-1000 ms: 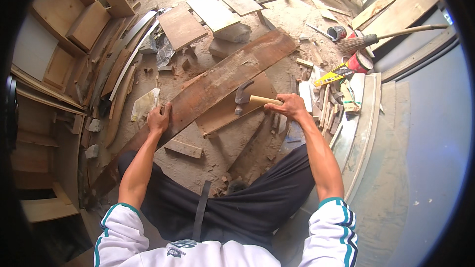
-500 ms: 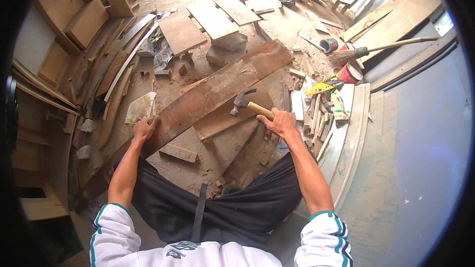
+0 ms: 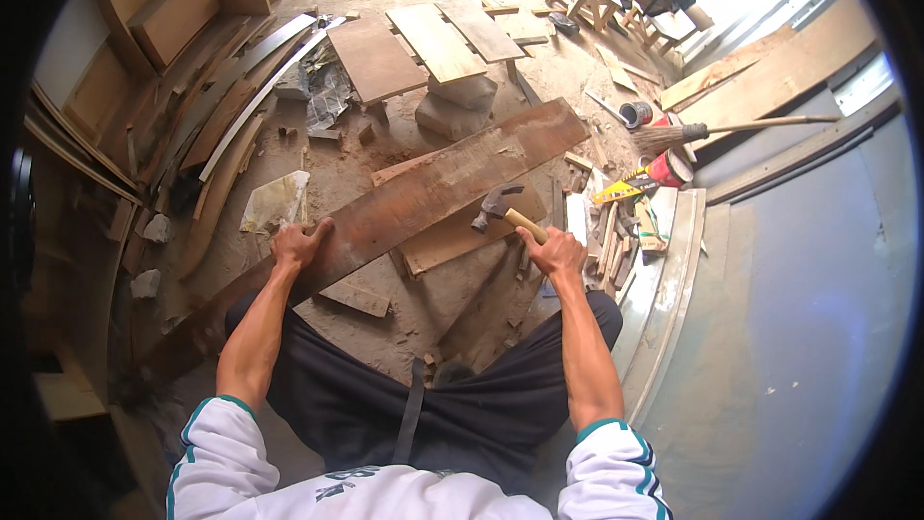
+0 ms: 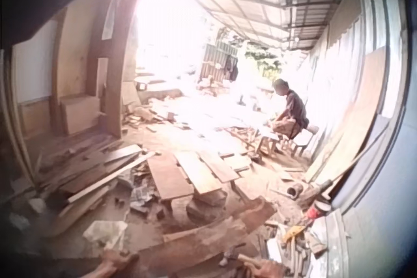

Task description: The person arranges several wooden planks on a small wooden stand. They then use a hammer and a metal bar to strike and separate a long, curved wooden piece into smaller sections.

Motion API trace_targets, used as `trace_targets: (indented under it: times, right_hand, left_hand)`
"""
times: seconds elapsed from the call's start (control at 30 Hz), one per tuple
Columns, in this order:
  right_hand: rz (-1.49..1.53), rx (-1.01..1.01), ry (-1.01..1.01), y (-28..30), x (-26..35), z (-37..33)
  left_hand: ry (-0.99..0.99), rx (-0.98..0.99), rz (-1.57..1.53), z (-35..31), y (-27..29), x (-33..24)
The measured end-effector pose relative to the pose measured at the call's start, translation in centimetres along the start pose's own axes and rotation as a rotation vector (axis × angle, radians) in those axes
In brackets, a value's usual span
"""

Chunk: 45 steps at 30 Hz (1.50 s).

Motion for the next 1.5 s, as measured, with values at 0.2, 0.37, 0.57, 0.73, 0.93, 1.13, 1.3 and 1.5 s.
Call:
trace_targets:
  times: [0.2,0.37,0.57,0.73,0.93,1.13,1.3,1.5]
  right_hand:
    - [0.014,-0.059,-0.264,-1.5,1.7,-3.8]
    - [0.158,-0.04,-0.313,-1.9,2.9,-5.7]
    - [0.122,-0.053,-0.395,-0.2,4.4,-6.0]
    - [0.145,0.003,-0.458,0.2,4.7,-6.5]
    - [0.425,-0.1,-0.464,-6.4,10.8,-15.8]
    - [0.369,-0.219,-0.236,-1.6,7.7,-16.7]
    - [0.32,-0.484,0.067,3.0,5.4,-15.8]
    - [0.331,-0.518,0.368,7.1,3.7,-14.3]
  left_hand:
    - [0.024,0.008,-0.026,-0.3,0.7,-0.7]
    - [0.05,0.037,0.024,-0.5,0.0,0.3]
    - [0.028,0.026,-0.007,0.0,0.5,-0.1]
    - [0.034,0.044,-0.021,-0.3,0.0,-0.1]
    - [0.037,-0.051,0.04,0.7,-0.8,1.0]
    - [-0.043,-0.16,-0.106,-0.3,0.5,-0.6]
    - [-0.519,-0.357,-0.654,-3.3,4.6,-10.8]
    - [-0.42,0.388,-1.17,-10.4,5.4,-22.8]
Point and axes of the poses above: each hand's wrist, its own z-axis towards the middle knuckle, its own y-axis out of the back of the hand, x = y × z, the point moved 5 cm from there along z, towards the middle knuckle, and after that the axes turned 7 degrees about -x, right-handed, at the moved point
